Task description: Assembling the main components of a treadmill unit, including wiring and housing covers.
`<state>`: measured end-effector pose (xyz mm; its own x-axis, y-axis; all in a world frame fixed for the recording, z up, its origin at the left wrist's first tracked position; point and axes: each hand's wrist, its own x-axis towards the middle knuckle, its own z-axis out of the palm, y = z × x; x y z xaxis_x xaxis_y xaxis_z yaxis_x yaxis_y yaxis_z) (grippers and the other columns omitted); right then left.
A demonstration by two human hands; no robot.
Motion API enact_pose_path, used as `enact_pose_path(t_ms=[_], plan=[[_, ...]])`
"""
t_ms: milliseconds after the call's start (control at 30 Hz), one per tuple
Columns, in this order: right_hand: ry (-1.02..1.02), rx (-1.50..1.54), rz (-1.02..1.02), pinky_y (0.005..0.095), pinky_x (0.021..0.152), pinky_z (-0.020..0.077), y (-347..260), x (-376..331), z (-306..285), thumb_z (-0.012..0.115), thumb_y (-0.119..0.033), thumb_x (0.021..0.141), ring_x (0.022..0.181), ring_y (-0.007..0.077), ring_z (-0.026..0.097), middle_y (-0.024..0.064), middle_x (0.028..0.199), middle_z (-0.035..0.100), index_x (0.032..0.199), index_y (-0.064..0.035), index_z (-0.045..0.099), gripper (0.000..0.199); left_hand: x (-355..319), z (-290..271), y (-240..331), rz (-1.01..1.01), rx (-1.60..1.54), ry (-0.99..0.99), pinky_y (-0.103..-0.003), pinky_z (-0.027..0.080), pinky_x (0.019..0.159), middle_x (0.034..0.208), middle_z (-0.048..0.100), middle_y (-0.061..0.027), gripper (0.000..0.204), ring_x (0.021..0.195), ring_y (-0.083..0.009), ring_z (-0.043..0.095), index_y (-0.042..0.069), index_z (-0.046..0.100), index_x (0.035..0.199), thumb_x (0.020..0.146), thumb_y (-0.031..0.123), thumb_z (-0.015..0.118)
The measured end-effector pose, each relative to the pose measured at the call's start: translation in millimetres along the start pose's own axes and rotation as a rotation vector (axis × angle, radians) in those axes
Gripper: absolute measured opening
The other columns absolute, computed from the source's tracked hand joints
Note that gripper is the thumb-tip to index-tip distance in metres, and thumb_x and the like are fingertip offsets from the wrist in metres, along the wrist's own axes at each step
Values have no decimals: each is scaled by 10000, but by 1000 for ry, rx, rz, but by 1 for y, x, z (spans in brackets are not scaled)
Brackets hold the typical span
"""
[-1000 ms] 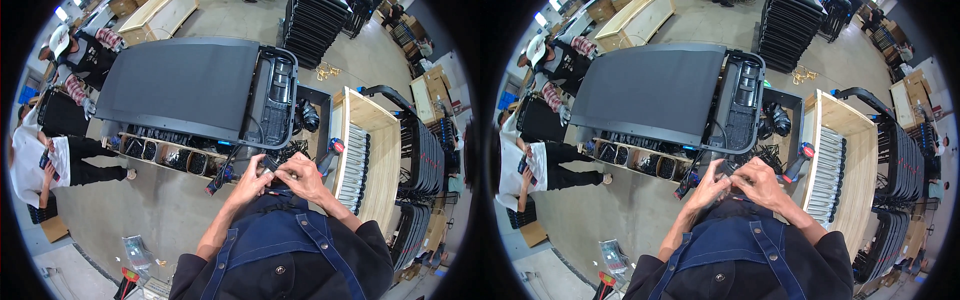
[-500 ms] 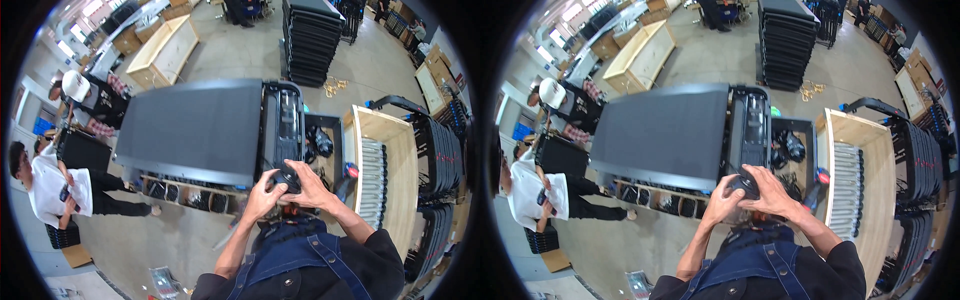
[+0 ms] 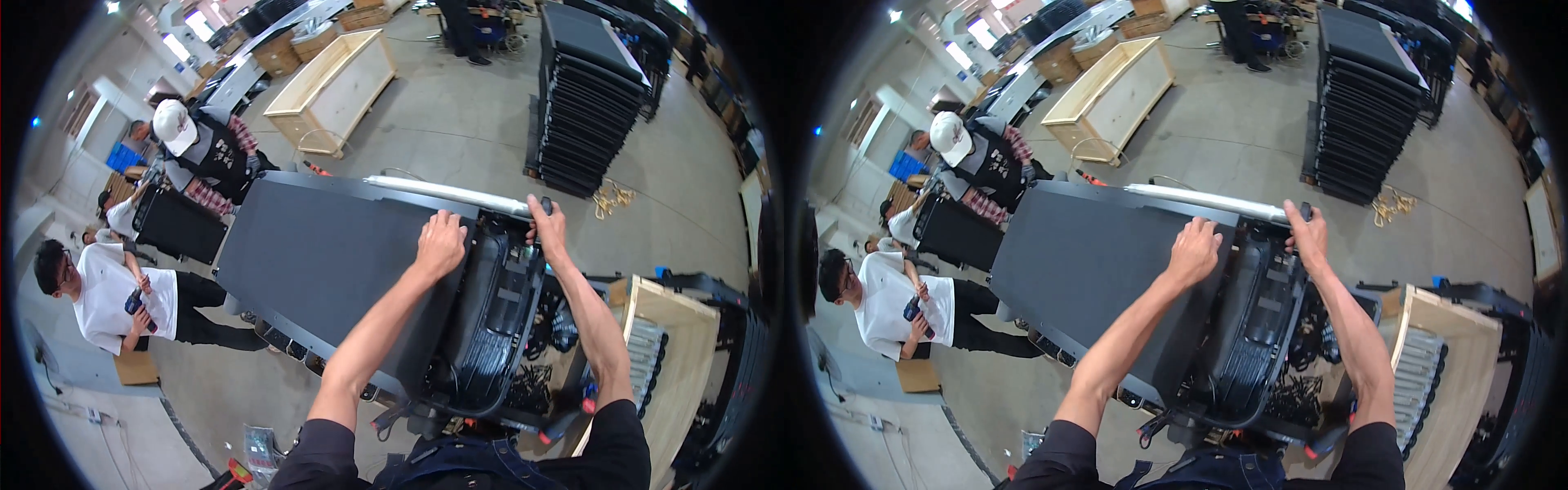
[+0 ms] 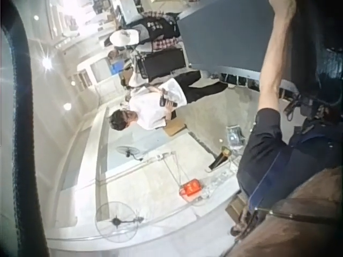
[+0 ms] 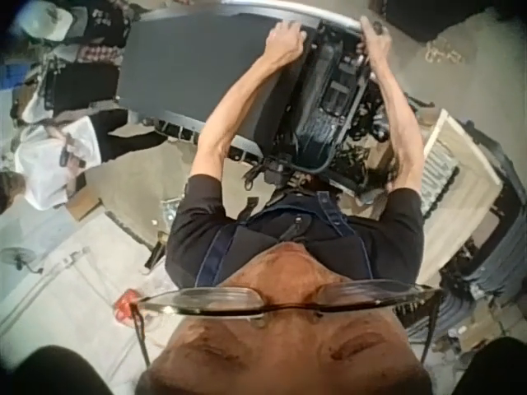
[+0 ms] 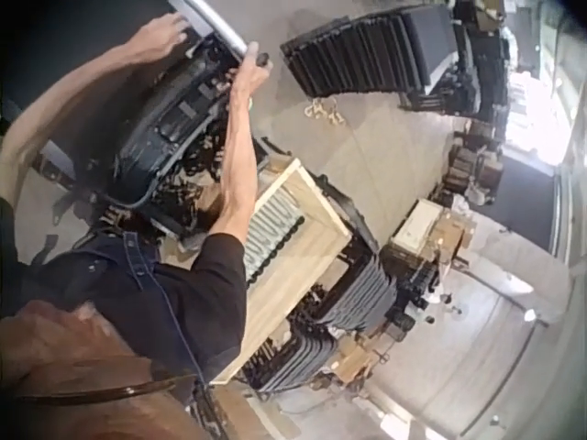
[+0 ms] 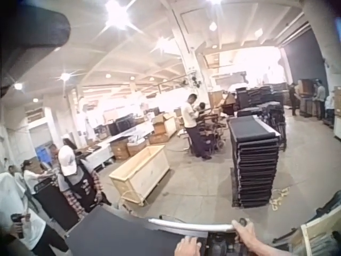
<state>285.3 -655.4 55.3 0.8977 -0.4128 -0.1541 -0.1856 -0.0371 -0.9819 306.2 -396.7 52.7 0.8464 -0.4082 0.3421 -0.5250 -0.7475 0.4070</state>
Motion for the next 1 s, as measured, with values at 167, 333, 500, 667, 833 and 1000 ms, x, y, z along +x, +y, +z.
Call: enact_pose_path(t_ms=[167, 333, 500, 667, 833, 1000], plan=[[-34, 2, 42, 292, 424, 501, 1, 60, 0, 711, -663, 834, 497, 149, 574, 63, 718, 550, 1106, 33, 577, 759, 52, -15, -52, 117, 206, -404, -505, 475, 935, 1079, 615, -168, 196, 1063, -370, 619, 46, 630, 1026, 926, 214, 648], [-268, -60, 66, 285, 377, 422, -11, 99, 34, 673, -709, 841, 473, 125, 523, 39, 677, 512, 983, -2, 577, 728, 82, -30, -45, 205, 241, -267, -480, 449, 839, 932, 637, -128, 141, 942, -328, 636, 73, 607, 905, 901, 196, 673], [-541, -278, 51, 299, 399, 388, -47, 107, 106, 545, -802, 859, 485, 135, 535, 45, 657, 533, 967, -11, 617, 802, 74, -20, -29, 216, 233, 189, -446, 434, 861, 894, 622, -114, 132, 873, -321, 593, 66, 642, 965, 883, 152, 698], [-922, -684, -54, 351, 450, 483, -61, 108, 144, 368, -889, 856, 519, 176, 598, 80, 622, 587, 827, 14, 683, 957, 10, -74, 14, -71, -35, 222, -432, 451, 846, 970, 664, -95, 201, 954, -318, 616, 91, 704, 1037, 863, 181, 749], [-1022, -986, -168, 339, 468, 559, -74, 82, 174, 297, -831, 926, 509, 183, 636, 93, 678, 635, 1049, 5, 720, 945, -172, -132, 18, -629, -122, 194, -391, 505, 786, 921, 665, -112, 122, 855, -284, 648, 44, 675, 1039, 940, 112, 650], [-917, -802, -200, 260, 389, 477, -69, 71, 172, 335, -772, 965, 446, 134, 582, 68, 703, 610, 1316, -7, 609, 884, -314, -130, 56, -1186, -594, -6, -328, 536, 777, 915, 672, -65, 174, 884, -148, 645, -7, 647, 1127, 998, 84, 574]])
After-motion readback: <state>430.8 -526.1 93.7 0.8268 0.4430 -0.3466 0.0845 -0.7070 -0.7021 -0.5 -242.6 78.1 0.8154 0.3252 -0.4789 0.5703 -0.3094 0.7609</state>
